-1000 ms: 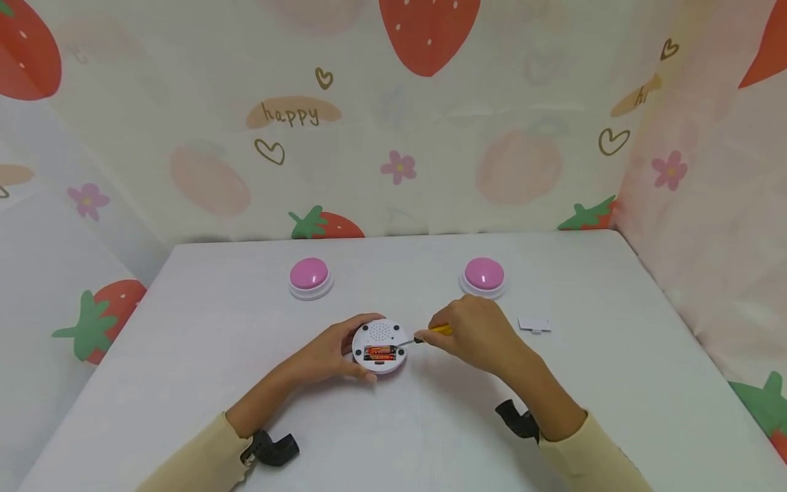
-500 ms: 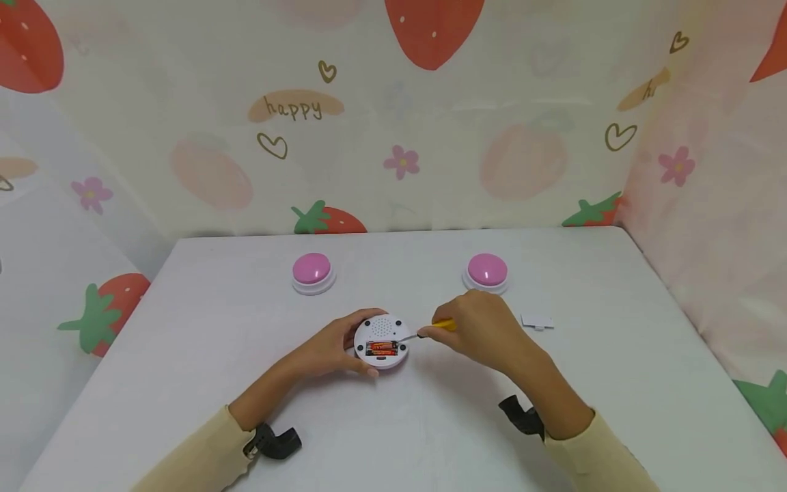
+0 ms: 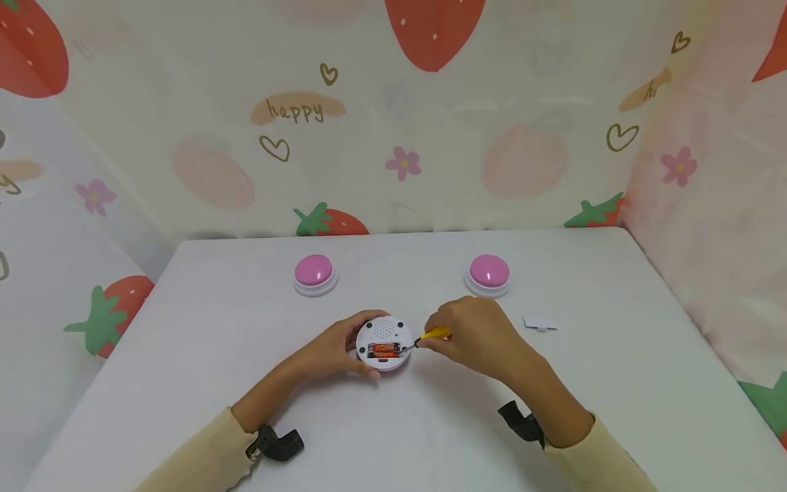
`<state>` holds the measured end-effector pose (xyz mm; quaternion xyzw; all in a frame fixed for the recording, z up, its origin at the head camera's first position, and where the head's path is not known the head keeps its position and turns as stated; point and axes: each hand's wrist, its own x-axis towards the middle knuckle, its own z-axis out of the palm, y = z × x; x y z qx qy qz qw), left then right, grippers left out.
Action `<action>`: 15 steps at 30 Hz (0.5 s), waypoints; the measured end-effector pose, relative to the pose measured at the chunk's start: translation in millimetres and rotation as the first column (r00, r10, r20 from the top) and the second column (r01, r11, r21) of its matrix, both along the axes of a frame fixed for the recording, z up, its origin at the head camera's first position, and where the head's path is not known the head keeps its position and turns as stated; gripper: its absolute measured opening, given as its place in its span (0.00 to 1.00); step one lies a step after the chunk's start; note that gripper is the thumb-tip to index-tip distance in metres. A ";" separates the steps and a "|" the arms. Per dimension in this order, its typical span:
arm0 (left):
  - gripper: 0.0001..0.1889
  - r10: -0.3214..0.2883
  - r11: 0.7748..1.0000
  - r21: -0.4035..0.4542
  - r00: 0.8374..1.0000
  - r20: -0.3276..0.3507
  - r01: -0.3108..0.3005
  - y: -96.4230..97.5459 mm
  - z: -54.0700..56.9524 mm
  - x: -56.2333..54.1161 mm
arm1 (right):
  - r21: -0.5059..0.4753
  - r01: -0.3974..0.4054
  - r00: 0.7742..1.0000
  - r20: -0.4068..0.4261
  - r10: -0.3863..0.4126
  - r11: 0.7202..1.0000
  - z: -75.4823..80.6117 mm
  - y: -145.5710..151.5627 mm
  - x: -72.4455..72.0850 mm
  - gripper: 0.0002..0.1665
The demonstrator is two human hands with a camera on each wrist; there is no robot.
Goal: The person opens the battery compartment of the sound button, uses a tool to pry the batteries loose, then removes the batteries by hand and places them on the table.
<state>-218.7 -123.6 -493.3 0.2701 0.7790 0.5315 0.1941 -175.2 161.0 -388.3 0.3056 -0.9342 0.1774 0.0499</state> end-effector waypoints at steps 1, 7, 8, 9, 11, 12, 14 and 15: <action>0.49 -0.001 1.000 0.003 1.000 0.002 0.001 0.5 -0.5 0.5 | -0.002 -0.005 1.000 0.001 0.005 1.000 -0.4 0.1 0.4 0.09; 0.50 0.014 1.000 -0.004 1.000 -0.005 -0.014 0.3 0.7 2.7 | -0.010 -0.048 0.999 -0.005 0.048 0.999 -1.7 -1.6 1.2 0.09; 0.50 0.011 1.000 -0.006 1.000 -0.005 -0.011 0.1 0.5 2.7 | -0.007 -0.050 0.999 -0.007 0.050 0.999 -1.9 -1.8 1.5 0.09; 0.50 0.010 1.000 -0.009 1.000 -0.006 -0.010 0.3 0.5 2.8 | -0.002 -0.049 0.999 -0.014 0.049 0.999 -2.1 -1.8 1.9 0.09; 0.50 0.007 1.000 -0.007 1.000 -0.001 -0.007 0.6 0.7 2.7 | 0.010 -0.050 0.998 -0.028 0.050 0.999 -2.3 -1.5 2.4 0.10; 0.50 0.005 1.000 -0.007 1.000 0.000 -0.005 0.7 0.6 2.7 | 0.014 -0.051 0.998 -0.033 0.051 0.999 -2.3 -1.3 2.7 0.10; 0.50 0.007 1.000 -0.005 1.000 0.003 -0.007 1.1 1.2 2.8 | 0.020 -0.050 0.998 -0.045 0.051 0.999 -2.2 -1.3 3.0 0.10; 0.50 0.010 1.000 -0.004 1.000 0.005 -0.010 1.1 1.5 3.1 | 0.021 -0.053 0.997 -0.050 0.054 0.998 -2.1 -1.4 3.1 0.10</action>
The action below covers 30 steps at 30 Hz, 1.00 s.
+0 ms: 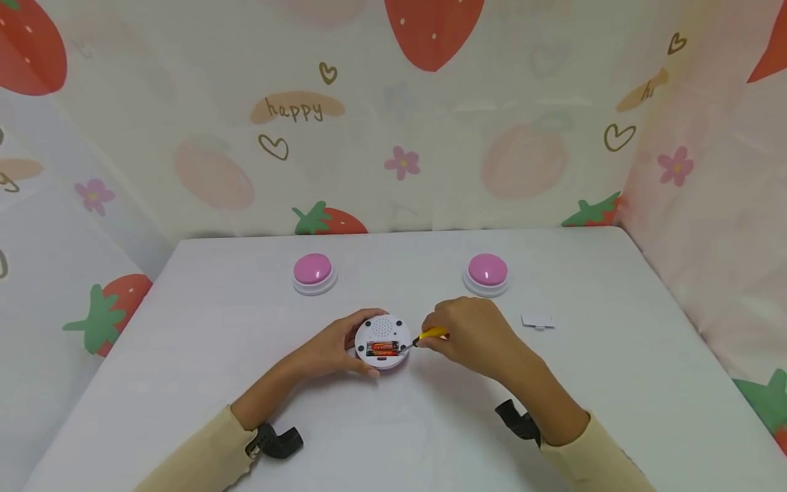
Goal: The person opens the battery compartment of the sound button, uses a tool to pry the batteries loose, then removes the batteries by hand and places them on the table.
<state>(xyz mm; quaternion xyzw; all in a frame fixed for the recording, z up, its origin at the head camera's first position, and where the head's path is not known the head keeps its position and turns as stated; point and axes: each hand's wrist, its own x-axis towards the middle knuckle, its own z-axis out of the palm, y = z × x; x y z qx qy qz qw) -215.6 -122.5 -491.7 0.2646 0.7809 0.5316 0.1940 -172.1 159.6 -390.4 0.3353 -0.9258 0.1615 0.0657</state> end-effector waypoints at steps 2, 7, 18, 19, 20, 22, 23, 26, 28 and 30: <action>0.51 0.000 1.000 -0.001 1.000 0.002 0.000 -0.3 0.6 0.0 | 0.000 -0.003 1.000 -0.001 0.003 1.000 -0.2 -0.3 -0.3 0.09; 0.50 0.001 1.000 -0.012 1.000 -0.004 -0.001 -0.5 1.1 -0.5 | 0.010 0.004 1.000 -0.004 -0.004 1.000 0.2 -0.9 -1.0 0.09; 0.50 0.006 1.000 -0.015 1.000 0.008 -0.005 -2.1 1.2 -0.3 | 0.003 -0.001 1.000 0.001 0.001 1.000 1.1 -3.6 -0.1 0.10; 0.50 0.005 1.000 -0.015 1.000 0.008 -0.005 -2.1 1.3 -0.3 | 0.004 0.001 1.000 0.002 -0.001 1.000 1.1 -3.7 0.1 0.10; 0.50 0.004 1.000 -0.014 1.000 0.008 -0.004 -2.0 1.4 -0.2 | 0.005 0.003 1.000 0.003 -0.003 1.000 1.1 -3.6 0.2 0.10; 0.50 0.002 1.000 -0.013 1.000 0.009 -0.002 -1.6 1.6 -0.2 | 0.007 0.008 1.000 0.001 -0.009 1.000 0.9 -3.4 0.2 0.10; 0.50 0.001 1.000 -0.014 1.000 0.007 -0.001 -1.5 1.4 -0.3 | 0.007 0.010 1.000 0.001 -0.010 1.000 0.8 -3.3 0.3 0.10; 0.50 -0.002 1.000 -0.012 1.000 0.009 0.002 -1.2 0.5 -0.8 | 0.003 0.010 1.000 0.005 -0.011 1.000 0.5 -3.2 0.4 0.10; 0.50 -0.003 1.000 -0.014 1.000 0.007 0.003 -1.1 -0.3 -1.3 | 0.003 0.011 1.000 0.009 -0.011 1.000 0.0 -3.1 0.4 0.10; 0.50 -0.005 1.000 -0.012 1.000 0.002 0.005 -0.8 -1.2 -2.0 | 0.005 0.013 1.000 0.008 -0.013 1.000 -0.3 -3.0 0.2 0.10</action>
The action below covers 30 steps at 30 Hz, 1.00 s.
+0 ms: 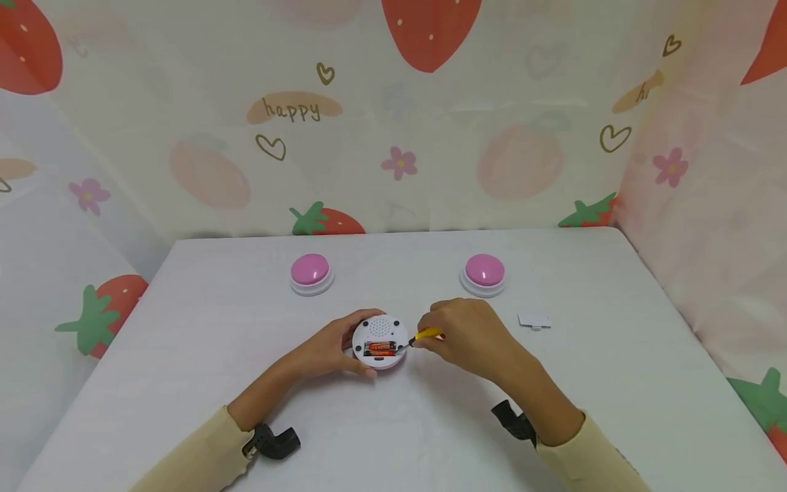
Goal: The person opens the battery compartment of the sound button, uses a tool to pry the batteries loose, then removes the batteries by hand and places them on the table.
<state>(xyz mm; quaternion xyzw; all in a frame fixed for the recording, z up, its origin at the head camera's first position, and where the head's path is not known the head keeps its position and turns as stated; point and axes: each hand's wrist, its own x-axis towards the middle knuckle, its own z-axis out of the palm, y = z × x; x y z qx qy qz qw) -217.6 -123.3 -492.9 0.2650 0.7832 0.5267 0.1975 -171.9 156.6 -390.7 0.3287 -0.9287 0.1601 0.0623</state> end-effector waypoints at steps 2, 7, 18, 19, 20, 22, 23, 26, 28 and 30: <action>0.50 -0.004 1.000 0.006 1.000 -0.004 0.004 0.3 -0.5 -0.3 | -0.001 0.003 1.000 -0.003 -0.003 1.000 -0.7 -0.3 0.2 0.10; 0.50 -0.012 1.000 0.011 1.000 -0.016 0.012 1.0 -0.3 0.0 | -0.017 0.001 1.000 -0.012 -0.001 1.000 -2.9 -3.3 1.2 0.09; 0.50 0.005 1.000 -0.003 0.999 -0.050 -0.005 0.4 0.1 -0.9 | -0.063 0.025 0.997 0.079 -0.020 0.998 -8.4 -1.1 -8.4 0.09; 0.50 0.006 1.000 -0.001 0.999 -0.053 -0.006 0.7 0.0 -1.3 | -0.079 0.034 0.994 0.106 -0.025 0.996 -9.3 0.9 -10.8 0.09; 0.50 0.008 1.000 0.002 0.999 -0.052 -0.008 1.0 -0.1 -1.6 | -0.095 0.042 0.991 0.133 -0.029 0.995 -10.3 3.0 -12.9 0.08; 0.50 0.010 1.000 0.001 0.998 -0.055 -0.010 1.2 -0.3 -1.8 | -0.131 0.039 0.984 0.175 -0.016 0.991 -12.4 6.5 -16.7 0.08; 0.50 0.011 1.000 0.000 0.999 -0.053 -0.011 1.1 -0.3 -1.6 | -0.152 0.036 0.980 0.197 -0.006 0.988 -13.6 7.9 -18.3 0.07; 0.50 0.011 1.000 0.001 0.999 -0.050 -0.011 0.7 0.3 -0.4 | -0.204 0.027 0.970 0.240 0.023 0.979 -17.6 11.1 -22.3 0.06; 0.50 0.011 1.000 0.003 0.999 -0.048 -0.011 0.3 0.8 0.4 | -0.231 0.031 0.964 0.264 0.032 0.972 -20.2 12.5 -24.4 0.06; 0.50 0.012 1.000 0.008 0.999 -0.041 -0.012 0.2 2.0 1.2 | -0.247 0.040 0.960 0.280 0.031 0.968 -22.1 13.7 -26.0 0.05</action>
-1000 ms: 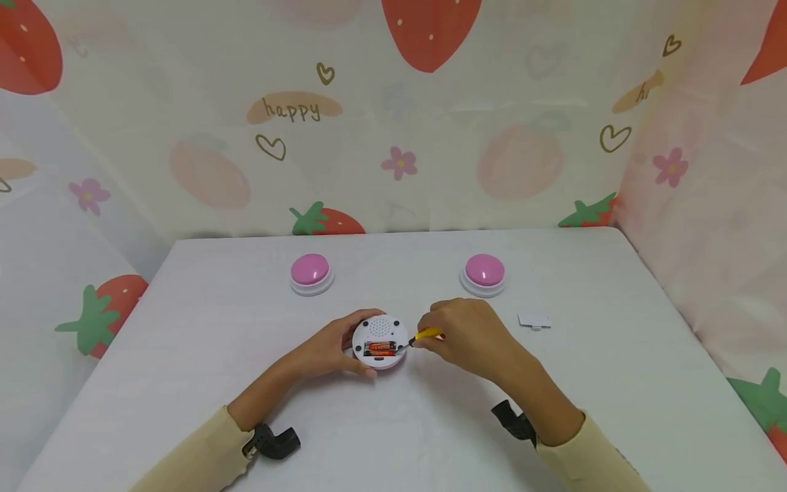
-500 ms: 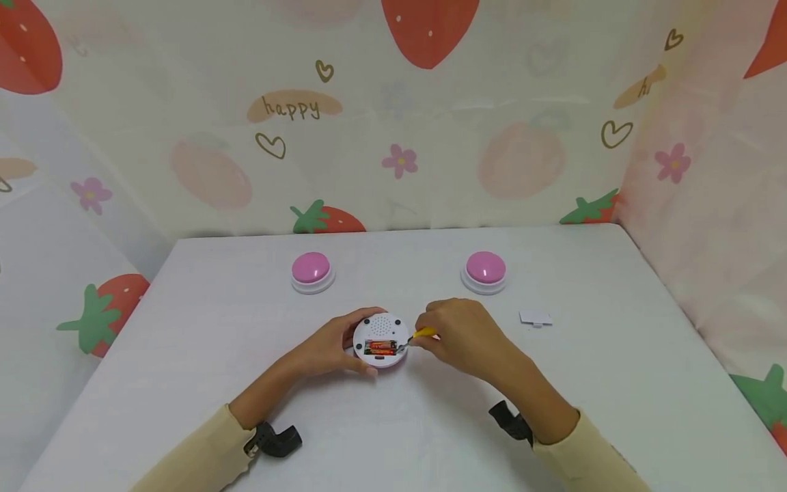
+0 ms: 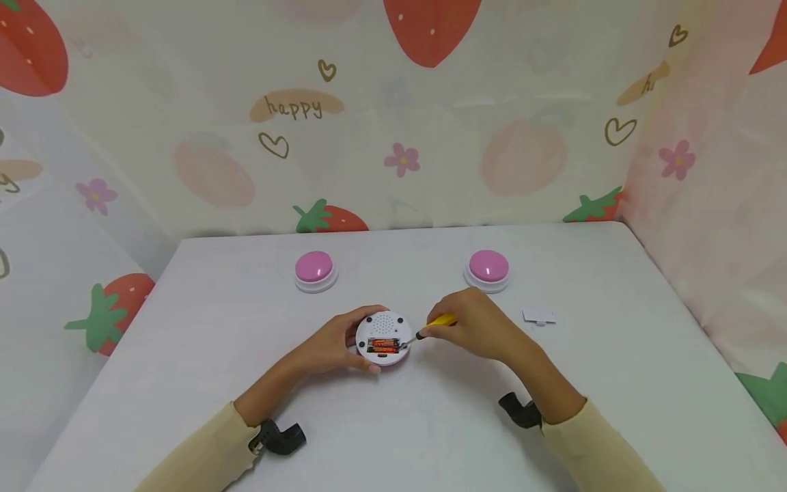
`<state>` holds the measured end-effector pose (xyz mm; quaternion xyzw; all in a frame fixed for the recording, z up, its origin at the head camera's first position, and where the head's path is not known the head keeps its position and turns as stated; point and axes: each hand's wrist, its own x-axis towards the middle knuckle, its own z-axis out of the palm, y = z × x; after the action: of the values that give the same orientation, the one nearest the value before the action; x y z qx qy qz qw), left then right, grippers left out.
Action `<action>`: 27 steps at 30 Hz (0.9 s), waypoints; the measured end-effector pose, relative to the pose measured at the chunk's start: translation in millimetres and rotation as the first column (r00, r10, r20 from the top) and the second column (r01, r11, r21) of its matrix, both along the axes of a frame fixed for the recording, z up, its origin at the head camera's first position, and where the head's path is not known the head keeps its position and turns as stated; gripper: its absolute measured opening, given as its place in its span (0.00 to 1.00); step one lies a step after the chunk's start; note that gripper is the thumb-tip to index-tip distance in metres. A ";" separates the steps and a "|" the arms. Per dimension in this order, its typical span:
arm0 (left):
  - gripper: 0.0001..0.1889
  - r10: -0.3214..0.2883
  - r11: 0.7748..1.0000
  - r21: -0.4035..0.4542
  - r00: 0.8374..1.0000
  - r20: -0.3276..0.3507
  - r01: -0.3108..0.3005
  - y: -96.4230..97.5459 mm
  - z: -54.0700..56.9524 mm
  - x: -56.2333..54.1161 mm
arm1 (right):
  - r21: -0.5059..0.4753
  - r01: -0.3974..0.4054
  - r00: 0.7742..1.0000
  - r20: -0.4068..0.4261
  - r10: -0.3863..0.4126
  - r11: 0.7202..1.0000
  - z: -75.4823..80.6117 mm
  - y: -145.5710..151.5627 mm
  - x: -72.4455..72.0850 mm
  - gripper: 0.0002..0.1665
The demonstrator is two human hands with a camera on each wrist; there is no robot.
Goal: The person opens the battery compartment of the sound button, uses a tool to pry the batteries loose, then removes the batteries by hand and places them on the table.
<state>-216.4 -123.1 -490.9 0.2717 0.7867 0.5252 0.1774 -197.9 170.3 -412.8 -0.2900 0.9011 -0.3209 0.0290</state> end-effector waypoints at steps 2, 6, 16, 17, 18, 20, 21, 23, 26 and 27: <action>0.50 0.002 1.000 0.001 1.000 0.007 -0.002 0.6 0.8 0.2 | -0.009 0.006 1.000 0.011 -0.006 1.000 -1.1 1.5 -1.3 0.06; 0.50 0.004 1.000 -0.002 1.000 0.013 -0.004 1.6 2.1 -0.3 | -0.016 0.009 1.000 0.020 -0.009 1.000 -0.5 3.2 -1.8 0.07; 0.50 0.014 1.000 -0.007 1.000 0.020 -0.014 0.1 -1.4 1.6 | -0.035 0.028 0.996 0.089 -0.025 0.999 -2.1 3.0 -1.2 0.08; 0.50 0.014 1.000 -0.009 1.000 0.021 -0.013 -0.2 -2.0 2.0 | -0.036 0.030 0.994 0.102 -0.026 0.999 -2.7 2.8 -1.2 0.08; 0.51 0.013 1.000 -0.012 1.000 0.020 -0.013 -0.5 -2.7 2.3 | -0.035 0.031 0.993 0.113 -0.027 0.999 -3.2 2.7 -1.3 0.07; 0.50 0.011 1.000 -0.011 1.000 0.017 -0.011 -0.6 -3.1 2.5 | -0.033 0.030 0.992 0.123 -0.025 0.999 -4.1 3.0 -1.7 0.08; 0.50 0.010 1.000 -0.009 1.000 0.013 -0.010 -0.6 -3.3 2.2 | -0.029 0.030 0.992 0.121 -0.026 0.999 -4.4 3.3 -2.1 0.08; 0.50 0.008 1.000 -0.008 1.000 0.006 -0.008 -0.3 -3.0 1.6 | -0.020 0.032 0.993 0.113 -0.029 0.999 -4.3 4.0 -2.6 0.08; 0.50 0.008 1.000 -0.009 1.000 0.003 -0.008 0.2 -2.0 0.7 | -0.008 0.038 0.993 0.108 -0.037 0.999 -3.3 4.7 -3.2 0.08; 0.50 0.009 1.000 -0.010 1.000 0.004 -0.008 0.4 -1.6 0.4 | -0.004 0.041 0.993 0.108 -0.040 0.999 -2.8 4.9 -3.1 0.08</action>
<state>-216.0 -122.6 -492.5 0.2664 0.7902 0.5225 0.1781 -201.0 175.2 -415.6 -0.2539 0.9029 -0.3396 0.0704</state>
